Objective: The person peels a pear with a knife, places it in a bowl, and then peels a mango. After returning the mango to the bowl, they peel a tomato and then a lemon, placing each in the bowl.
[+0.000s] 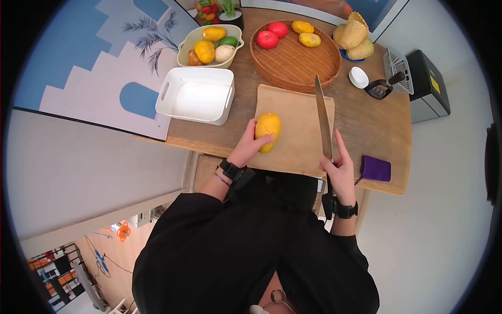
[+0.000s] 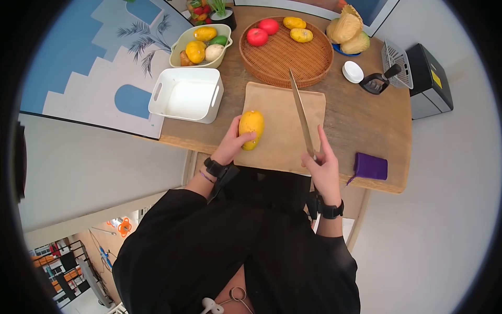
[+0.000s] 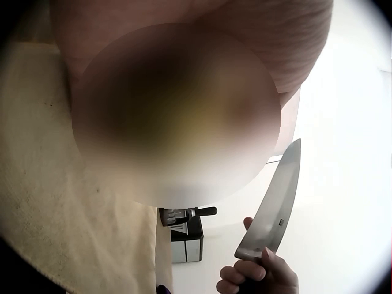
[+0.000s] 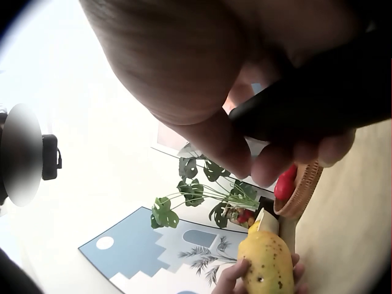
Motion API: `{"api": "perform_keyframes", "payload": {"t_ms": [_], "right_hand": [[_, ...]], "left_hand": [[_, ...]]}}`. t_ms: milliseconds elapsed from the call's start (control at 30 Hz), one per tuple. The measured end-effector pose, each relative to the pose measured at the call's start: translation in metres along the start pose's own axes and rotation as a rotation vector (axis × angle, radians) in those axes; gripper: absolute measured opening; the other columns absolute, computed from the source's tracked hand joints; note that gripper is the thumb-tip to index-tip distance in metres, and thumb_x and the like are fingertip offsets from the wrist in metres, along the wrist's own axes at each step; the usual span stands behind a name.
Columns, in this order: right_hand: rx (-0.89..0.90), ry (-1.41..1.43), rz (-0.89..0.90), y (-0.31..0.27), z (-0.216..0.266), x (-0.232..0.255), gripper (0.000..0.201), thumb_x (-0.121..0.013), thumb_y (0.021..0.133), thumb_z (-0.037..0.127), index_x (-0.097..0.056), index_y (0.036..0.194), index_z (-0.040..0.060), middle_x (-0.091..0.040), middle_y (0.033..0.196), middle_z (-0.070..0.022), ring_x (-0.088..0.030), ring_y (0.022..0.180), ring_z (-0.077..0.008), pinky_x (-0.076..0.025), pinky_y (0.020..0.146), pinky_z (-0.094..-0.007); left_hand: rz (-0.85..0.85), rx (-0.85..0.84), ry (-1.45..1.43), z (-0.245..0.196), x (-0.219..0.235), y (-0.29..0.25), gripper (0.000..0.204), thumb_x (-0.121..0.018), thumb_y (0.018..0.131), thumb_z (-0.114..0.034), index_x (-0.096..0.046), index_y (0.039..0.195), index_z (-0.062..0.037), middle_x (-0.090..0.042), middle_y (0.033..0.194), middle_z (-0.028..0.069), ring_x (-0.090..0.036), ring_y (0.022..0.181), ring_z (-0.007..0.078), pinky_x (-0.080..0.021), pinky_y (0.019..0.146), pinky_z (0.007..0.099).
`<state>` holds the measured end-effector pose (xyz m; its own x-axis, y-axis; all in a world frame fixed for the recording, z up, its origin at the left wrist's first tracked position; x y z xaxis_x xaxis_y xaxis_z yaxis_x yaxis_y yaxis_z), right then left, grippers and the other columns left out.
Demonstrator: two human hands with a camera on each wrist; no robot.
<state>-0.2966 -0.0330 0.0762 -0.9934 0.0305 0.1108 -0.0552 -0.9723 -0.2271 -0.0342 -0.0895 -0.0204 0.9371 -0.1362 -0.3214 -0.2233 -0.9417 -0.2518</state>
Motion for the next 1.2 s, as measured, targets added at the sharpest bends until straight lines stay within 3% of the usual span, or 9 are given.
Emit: {"api": "perform_keyframes", "payload": {"t_ms": [200, 267, 400, 500, 600, 667, 900, 1067, 1200], "right_hand": [[0.086, -0.015, 0.0, -0.012, -0.017, 0.004, 0.071, -0.062, 0.095, -0.003, -0.041, 0.161, 0.0124, -0.07, 0.096, -0.0023, -0.053, 0.072, -0.0068, -0.05, 0.07, -0.0239], [0.4, -0.536, -0.073, -0.019, 0.013, -0.002, 0.065, -0.063, 0.095, -0.004, -0.046, 0.157, 0.0087, -0.064, 0.086, -0.0042, -0.063, 0.078, -0.0117, -0.053, 0.075, -0.0267], [0.583, -0.478, -0.02, -0.024, 0.019, -0.024, 0.064, -0.066, 0.094, 0.001, -0.051, 0.154, 0.0165, -0.065, 0.089, -0.0151, -0.061, 0.074, -0.0274, -0.052, 0.074, -0.0347], [0.467, -0.522, 0.003, -0.026, 0.02, -0.035, 0.062, -0.067, 0.095, 0.006, -0.053, 0.154, 0.0201, -0.061, 0.083, -0.0145, -0.06, 0.075, -0.0305, -0.051, 0.072, -0.0377], [0.483, -0.665, 0.021, -0.026, 0.012, -0.042, 0.059, -0.068, 0.096, 0.012, -0.054, 0.152, 0.0239, -0.053, 0.077, -0.0131, -0.056, 0.072, -0.0302, -0.049, 0.068, -0.0397], [0.506, -0.71, -0.029, -0.023, 0.009, -0.042, 0.058, -0.069, 0.097, 0.018, -0.055, 0.152, 0.0264, -0.048, 0.074, -0.0123, -0.053, 0.07, -0.0303, -0.047, 0.066, -0.0413], [0.593, -0.829, -0.024, -0.025, 0.017, -0.044, 0.055, -0.069, 0.097, 0.02, -0.057, 0.15, 0.0278, -0.048, 0.074, -0.0124, -0.052, 0.069, -0.0317, -0.047, 0.066, -0.043], [0.282, -0.758, -0.252, 0.006, 0.006, -0.01, 0.048, -0.064, 0.101, 0.02, -0.058, 0.148, 0.0259, -0.062, 0.08, -0.0157, -0.062, 0.077, -0.0339, -0.05, 0.07, -0.0447], [0.513, -0.576, -0.23, -0.005, 0.02, -0.014, 0.048, -0.064, 0.1, 0.015, -0.059, 0.147, 0.0224, -0.064, 0.082, -0.0158, -0.063, 0.076, -0.0335, -0.051, 0.071, -0.0422]], "left_hand": [[0.04, -0.18, 0.133, -0.032, -0.017, -0.007, 0.074, -0.081, 0.086, -0.009, -0.039, 0.147, -0.0057, -0.055, 0.132, 0.008, -0.055, 0.123, 0.0165, -0.047, 0.105, 0.0321], [0.024, -0.295, 0.191, -0.05, -0.023, -0.01, 0.077, -0.082, 0.083, -0.007, -0.04, 0.147, -0.0061, -0.053, 0.136, 0.0085, -0.053, 0.126, 0.017, -0.046, 0.107, 0.0331], [-0.005, -0.382, 0.354, -0.073, -0.034, -0.014, 0.078, -0.083, 0.082, -0.008, -0.04, 0.147, -0.0062, -0.052, 0.137, 0.0084, -0.052, 0.127, 0.0173, -0.046, 0.108, 0.0342], [-0.019, -0.396, 0.353, -0.076, -0.036, -0.015, 0.079, -0.082, 0.084, -0.007, -0.037, 0.149, -0.0059, -0.052, 0.136, 0.008, -0.052, 0.127, 0.0181, -0.045, 0.109, 0.0331], [0.007, -0.322, 0.167, -0.068, -0.033, -0.013, 0.075, -0.078, 0.09, -0.009, -0.034, 0.15, -0.0069, -0.053, 0.135, 0.0083, -0.055, 0.124, 0.0183, -0.051, 0.102, 0.0354], [0.062, -0.053, -0.221, -0.062, -0.035, -0.017, 0.067, -0.071, 0.096, -0.014, -0.033, 0.15, -0.0083, -0.055, 0.133, 0.0087, -0.058, 0.119, 0.0192, -0.057, 0.091, 0.0385], [0.064, -0.05, -0.205, -0.057, -0.033, -0.019, 0.059, -0.063, 0.099, -0.015, -0.036, 0.151, -0.0106, -0.059, 0.127, 0.0105, -0.064, 0.108, 0.0243, -0.058, 0.08, 0.04], [0.217, -0.04, -0.268, -0.06, -0.039, -0.022, 0.063, -0.067, 0.094, -0.025, -0.04, 0.149, -0.0108, -0.06, 0.123, 0.0125, -0.066, 0.1, 0.0258, -0.056, 0.075, 0.0393], [0.217, -0.007, -0.362, -0.051, -0.037, -0.019, 0.062, -0.067, 0.093, -0.03, -0.042, 0.147, -0.0104, -0.061, 0.121, 0.0135, -0.066, 0.097, 0.0268, -0.056, 0.073, 0.0397]]}}
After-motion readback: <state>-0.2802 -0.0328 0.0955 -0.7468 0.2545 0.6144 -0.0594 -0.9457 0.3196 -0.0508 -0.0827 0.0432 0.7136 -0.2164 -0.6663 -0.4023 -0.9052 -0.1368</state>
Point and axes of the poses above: each hand's wrist, its own y-axis towards the middle knuckle, its own x-axis out of the back of the hand, z = x × y, the point moved 6 cm from there along y, towards the middle knuckle
